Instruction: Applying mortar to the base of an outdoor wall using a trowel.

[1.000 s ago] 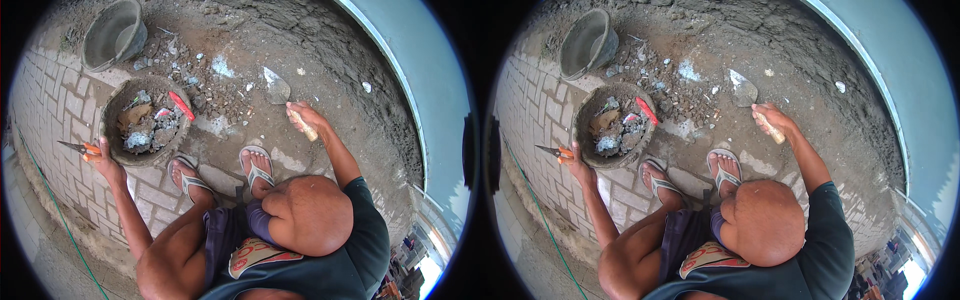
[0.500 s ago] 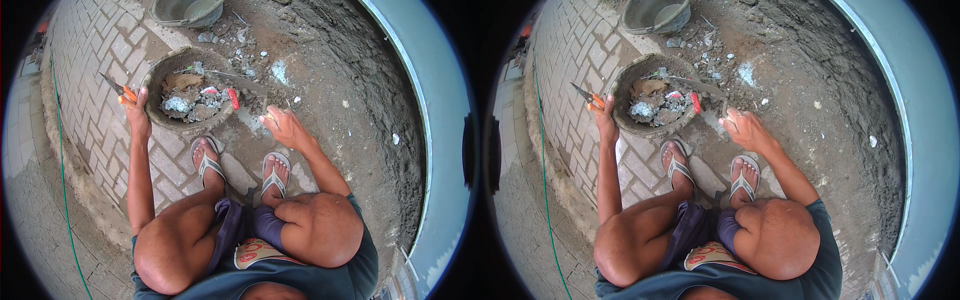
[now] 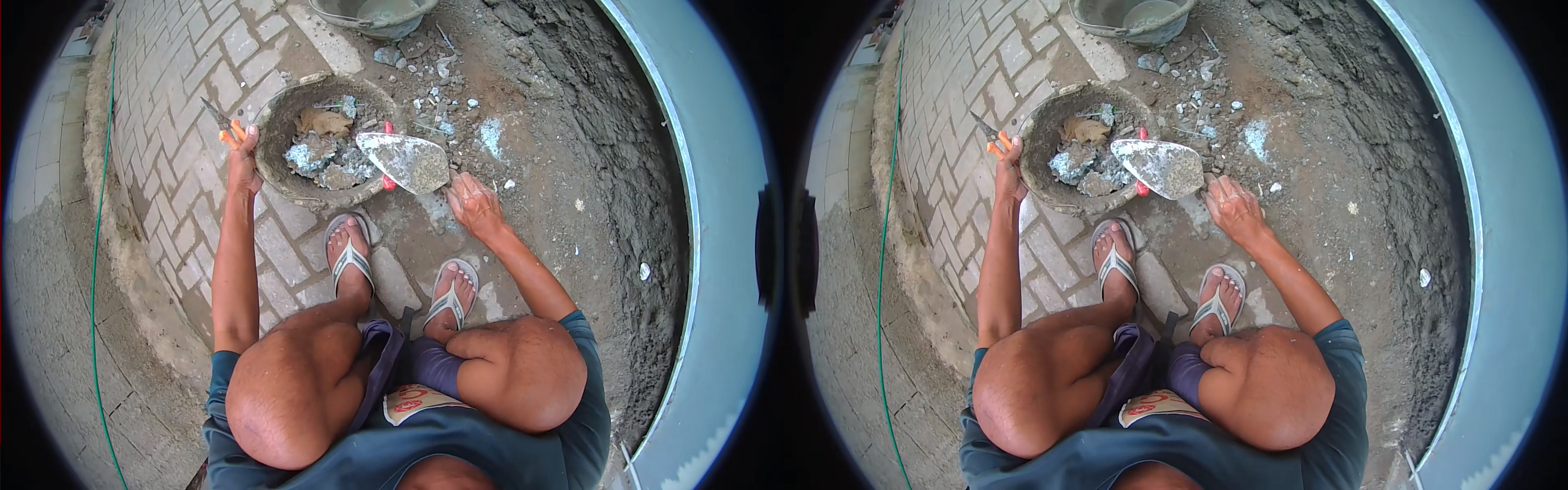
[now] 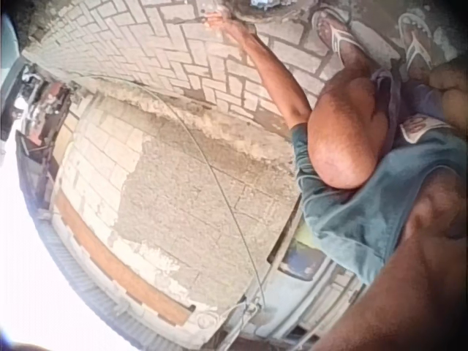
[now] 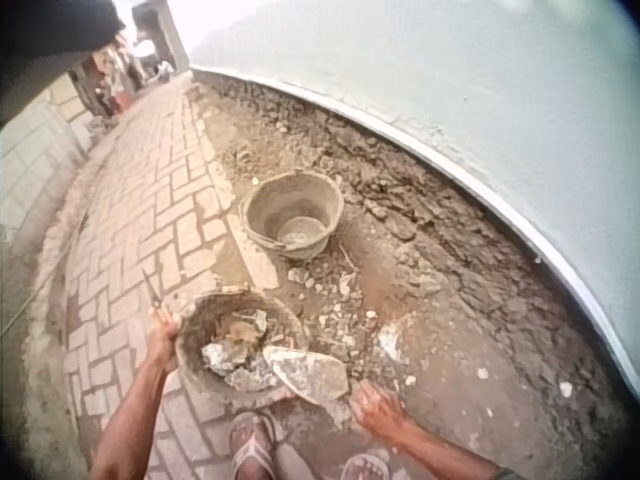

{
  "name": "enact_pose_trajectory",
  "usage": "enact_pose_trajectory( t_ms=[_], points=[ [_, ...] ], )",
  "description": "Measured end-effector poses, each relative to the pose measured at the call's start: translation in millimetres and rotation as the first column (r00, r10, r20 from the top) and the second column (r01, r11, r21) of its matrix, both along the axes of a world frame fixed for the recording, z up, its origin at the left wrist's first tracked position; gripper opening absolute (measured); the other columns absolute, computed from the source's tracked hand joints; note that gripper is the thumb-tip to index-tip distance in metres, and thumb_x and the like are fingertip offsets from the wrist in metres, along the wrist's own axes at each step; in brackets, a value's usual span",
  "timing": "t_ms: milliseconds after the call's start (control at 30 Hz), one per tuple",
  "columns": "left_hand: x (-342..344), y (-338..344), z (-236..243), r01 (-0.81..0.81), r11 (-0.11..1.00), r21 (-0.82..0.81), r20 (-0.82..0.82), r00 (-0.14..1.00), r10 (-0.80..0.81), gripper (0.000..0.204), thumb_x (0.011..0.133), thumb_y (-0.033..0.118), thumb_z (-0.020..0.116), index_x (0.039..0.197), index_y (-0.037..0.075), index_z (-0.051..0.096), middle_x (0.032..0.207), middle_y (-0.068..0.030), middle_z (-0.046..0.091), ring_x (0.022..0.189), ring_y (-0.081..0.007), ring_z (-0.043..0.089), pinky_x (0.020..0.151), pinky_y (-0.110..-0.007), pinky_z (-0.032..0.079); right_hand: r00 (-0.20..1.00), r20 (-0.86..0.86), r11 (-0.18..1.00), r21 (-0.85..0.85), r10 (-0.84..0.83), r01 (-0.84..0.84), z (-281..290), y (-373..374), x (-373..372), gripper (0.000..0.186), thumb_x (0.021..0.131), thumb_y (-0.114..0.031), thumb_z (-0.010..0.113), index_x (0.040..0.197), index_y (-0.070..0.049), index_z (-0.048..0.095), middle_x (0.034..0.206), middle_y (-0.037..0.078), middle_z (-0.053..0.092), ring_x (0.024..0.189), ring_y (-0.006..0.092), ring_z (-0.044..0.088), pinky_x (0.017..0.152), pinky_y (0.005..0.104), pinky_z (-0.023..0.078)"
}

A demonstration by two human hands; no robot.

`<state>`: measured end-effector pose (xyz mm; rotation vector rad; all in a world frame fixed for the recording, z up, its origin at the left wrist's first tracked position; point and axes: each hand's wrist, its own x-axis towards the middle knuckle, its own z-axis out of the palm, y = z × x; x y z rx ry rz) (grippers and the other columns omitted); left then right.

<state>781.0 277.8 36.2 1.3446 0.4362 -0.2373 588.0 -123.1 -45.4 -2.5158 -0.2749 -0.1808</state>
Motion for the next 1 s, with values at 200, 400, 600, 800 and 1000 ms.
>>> enact_pose_trajectory(
  t_ms=[200,400,600,800,1000],
  points=[
    [3.2,0.4,-1.1,-0.008,0.998,-0.056,-0.003,1.000,0.008,0.030,0.096,0.022,0.057,0.117,0.002,0.050,0.106,-0.0105,0.063,0.094,-0.0215,0.063,0.084,-0.036,0.053,0.997,0.071,0.995,-0.102,0.026,-0.019,15.3,-46.7,-54.3,0.031,0.084,-0.014,0.065,0.111,0.000,0.059,0.090,0.017,0.059,0.083,0.0350,0.062,0.068,0.0435,0.053],
    [6.2,5.8,-10.4,-0.032,0.998,-0.046,0.033,0.999,0.034,0.034,0.096,0.022,0.057,0.123,0.003,0.048,0.111,-0.0102,0.063,0.098,-0.0222,0.062,0.088,-0.038,0.051,0.907,-0.353,0.966,0.035,-0.228,0.256,55.5,-79.6,-131.7,0.032,0.093,-0.025,0.058,0.111,0.002,0.058,0.085,0.015,0.060,0.066,0.0307,0.060,0.062,0.0382,0.050],
    [6.4,10.0,-10.5,0.124,0.982,-0.143,-0.059,0.989,-0.133,0.038,0.098,0.026,0.053,0.128,0.005,0.042,0.117,-0.0118,0.061,0.105,-0.0236,0.062,0.092,-0.040,0.051,0.270,-0.951,0.380,0.309,0.153,0.872,81.2,-110.6,-221.8,0.038,0.097,-0.035,0.051,0.107,0.001,0.061,0.070,0.002,0.054,0.061,0.0112,0.052,0.055,0.0264,0.042],
    [8.9,12.8,-14.3,0.099,0.984,-0.148,-0.071,0.991,-0.110,0.042,0.098,0.027,0.054,0.132,0.010,0.037,0.118,-0.0115,0.060,0.106,-0.0237,0.061,0.093,-0.040,0.050,0.197,-0.888,0.243,0.316,0.415,0.917,37.1,-102.4,-214.8,0.041,0.096,-0.040,0.051,0.099,0.000,0.061,0.065,0.002,0.053,0.048,0.0104,0.049,0.042,0.0244,0.038],
    [6.4,8.2,-10.1,0.089,0.990,-0.109,-0.063,0.993,-0.096,0.042,0.098,0.031,0.052,0.128,0.001,0.046,0.124,-0.0145,0.059,0.111,-0.0266,0.059,0.097,-0.042,0.047,0.294,-0.881,0.211,0.388,0.371,0.897,10.8,-74.5,-161.2,0.041,0.095,-0.041,0.053,0.090,0.000,0.058,0.059,0.003,0.051,0.041,0.0110,0.047,0.035,0.0268,0.038]
  ],
)
